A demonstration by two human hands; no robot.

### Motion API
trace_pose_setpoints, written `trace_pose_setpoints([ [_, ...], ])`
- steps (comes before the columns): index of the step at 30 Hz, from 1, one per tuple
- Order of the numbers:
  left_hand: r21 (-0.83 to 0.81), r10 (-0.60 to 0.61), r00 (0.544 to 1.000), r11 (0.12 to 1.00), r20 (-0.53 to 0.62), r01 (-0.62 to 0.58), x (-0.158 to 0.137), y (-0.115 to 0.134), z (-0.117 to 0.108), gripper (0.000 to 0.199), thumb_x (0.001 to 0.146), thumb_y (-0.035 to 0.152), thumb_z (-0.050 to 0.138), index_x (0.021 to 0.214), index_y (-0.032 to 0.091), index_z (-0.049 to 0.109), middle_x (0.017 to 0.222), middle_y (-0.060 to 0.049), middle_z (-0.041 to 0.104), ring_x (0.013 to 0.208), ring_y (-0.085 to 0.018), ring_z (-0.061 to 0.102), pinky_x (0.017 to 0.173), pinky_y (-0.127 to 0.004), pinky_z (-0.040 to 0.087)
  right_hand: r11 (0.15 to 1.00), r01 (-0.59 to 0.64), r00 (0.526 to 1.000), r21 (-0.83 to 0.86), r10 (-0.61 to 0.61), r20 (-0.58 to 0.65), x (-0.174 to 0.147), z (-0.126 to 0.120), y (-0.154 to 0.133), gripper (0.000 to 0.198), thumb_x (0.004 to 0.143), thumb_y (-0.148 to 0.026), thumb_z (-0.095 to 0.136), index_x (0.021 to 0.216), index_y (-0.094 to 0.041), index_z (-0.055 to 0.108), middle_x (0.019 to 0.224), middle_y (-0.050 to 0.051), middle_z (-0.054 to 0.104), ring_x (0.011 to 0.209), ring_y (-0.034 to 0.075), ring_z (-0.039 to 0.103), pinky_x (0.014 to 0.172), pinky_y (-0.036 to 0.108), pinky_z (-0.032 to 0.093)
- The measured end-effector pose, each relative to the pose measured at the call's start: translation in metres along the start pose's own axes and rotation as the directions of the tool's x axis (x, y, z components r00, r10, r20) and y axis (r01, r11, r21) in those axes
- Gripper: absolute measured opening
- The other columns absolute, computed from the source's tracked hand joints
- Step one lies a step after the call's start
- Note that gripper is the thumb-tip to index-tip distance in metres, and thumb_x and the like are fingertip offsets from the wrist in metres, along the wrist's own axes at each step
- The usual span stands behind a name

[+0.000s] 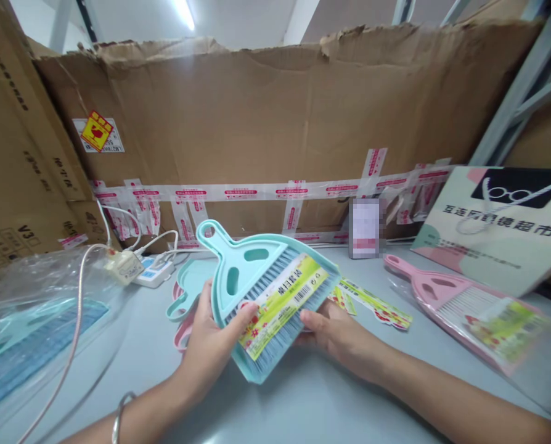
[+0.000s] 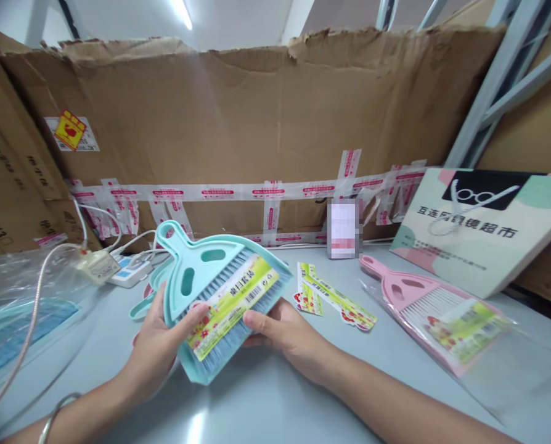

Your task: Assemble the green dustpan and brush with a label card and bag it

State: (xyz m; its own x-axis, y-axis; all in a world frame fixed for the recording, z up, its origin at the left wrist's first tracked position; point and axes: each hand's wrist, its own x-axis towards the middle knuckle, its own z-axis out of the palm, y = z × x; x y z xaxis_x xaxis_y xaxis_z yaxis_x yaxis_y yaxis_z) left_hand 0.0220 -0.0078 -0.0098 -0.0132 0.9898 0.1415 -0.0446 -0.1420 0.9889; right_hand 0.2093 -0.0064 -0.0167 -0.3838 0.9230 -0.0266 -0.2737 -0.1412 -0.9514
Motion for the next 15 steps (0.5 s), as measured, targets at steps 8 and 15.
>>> trace_pose_setpoints([
  [8, 0.251, -0.018, 0.982, 0.967, 0.186, -0.03, 0.009, 0.006, -0.005, 0.052, 0.077, 0.041, 0.057, 0.123, 0.023, 0.04, 0.114, -0.006, 0.06, 0.105, -0.024, 0.055, 0.085, -0.034, 0.046, 0.981, -0.047, 0.973, 0.189, 0.088, -0.211, -0.005, 0.01, 0.008, 0.033, 0.066, -0.036, 0.071, 0.093, -0.02, 0.061, 0.093, 0.005, 0.069, 0.081, 0.02, 0.066, 0.07, 0.035, 0.054],
  [15, 0.949, 0.734, 0.671, 0.277, -0.106, -0.153, 0.023, 0.1, -0.105, 0.038, 0.084, 0.037, 0.041, 0.111, 0.017, 0.057, 0.111, -0.003, 0.057, 0.099, -0.023, 0.053, 0.091, -0.036, 0.037, 0.982, -0.009, 0.968, 0.188, 0.055, -0.243, -0.003, 0.001, 0.004, 0.047, 0.067, -0.033, 0.071, 0.111, -0.024, 0.056, 0.096, 0.003, 0.069, 0.082, 0.02, 0.066, 0.067, 0.031, 0.055],
])
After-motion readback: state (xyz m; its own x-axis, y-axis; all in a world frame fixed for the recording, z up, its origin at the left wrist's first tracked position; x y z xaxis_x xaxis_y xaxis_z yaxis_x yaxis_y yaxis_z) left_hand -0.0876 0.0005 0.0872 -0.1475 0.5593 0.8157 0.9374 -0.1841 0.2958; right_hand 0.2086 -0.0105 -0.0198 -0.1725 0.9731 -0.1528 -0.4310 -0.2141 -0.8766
